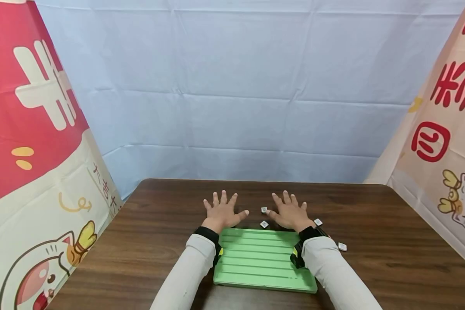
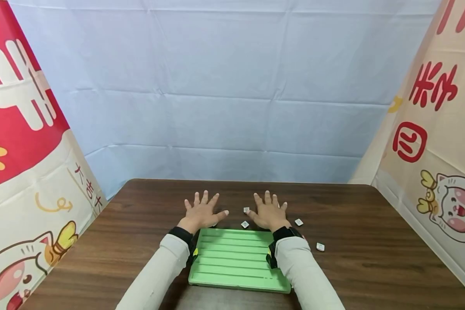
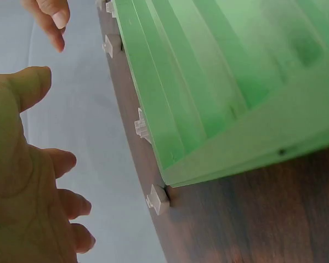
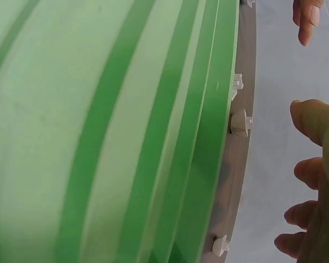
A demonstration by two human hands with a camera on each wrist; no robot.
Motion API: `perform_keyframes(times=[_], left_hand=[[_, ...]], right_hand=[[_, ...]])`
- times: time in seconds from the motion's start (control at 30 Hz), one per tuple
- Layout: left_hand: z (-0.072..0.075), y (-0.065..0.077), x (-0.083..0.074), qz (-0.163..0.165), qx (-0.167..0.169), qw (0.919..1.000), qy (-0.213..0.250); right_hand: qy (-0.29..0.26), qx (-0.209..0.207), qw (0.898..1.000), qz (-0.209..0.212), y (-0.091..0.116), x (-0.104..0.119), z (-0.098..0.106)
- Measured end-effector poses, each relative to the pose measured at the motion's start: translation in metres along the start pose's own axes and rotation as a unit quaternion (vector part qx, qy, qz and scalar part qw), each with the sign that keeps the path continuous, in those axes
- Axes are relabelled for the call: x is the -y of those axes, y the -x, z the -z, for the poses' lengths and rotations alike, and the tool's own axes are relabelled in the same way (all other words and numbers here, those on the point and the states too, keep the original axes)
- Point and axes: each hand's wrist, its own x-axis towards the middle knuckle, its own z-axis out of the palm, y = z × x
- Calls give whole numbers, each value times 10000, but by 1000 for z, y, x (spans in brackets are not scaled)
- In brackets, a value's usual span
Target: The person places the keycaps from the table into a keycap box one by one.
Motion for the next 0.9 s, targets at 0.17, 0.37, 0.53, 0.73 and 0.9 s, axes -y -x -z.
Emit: perform_keyframes(times=[0.17, 0.37, 0.53, 0.73, 0.9], left_hand=[[1, -1, 1, 74, 5, 9999, 136], [1, -3, 1, 52, -110, 9998, 146], [3, -2, 1, -142, -250, 9995, -103], [3, -2, 1, -185, -269, 9989, -328], [0, -2, 1, -186, -260, 9988, -358]], right_hand=[[2, 121, 9999, -33, 0, 2, 1], [-51, 244, 9997, -32, 2, 5, 0], [15, 200, 9997, 104, 5, 5, 0], [11, 176, 9996, 210, 5, 3, 0], [-20, 194, 9996, 204, 5, 3, 0]])
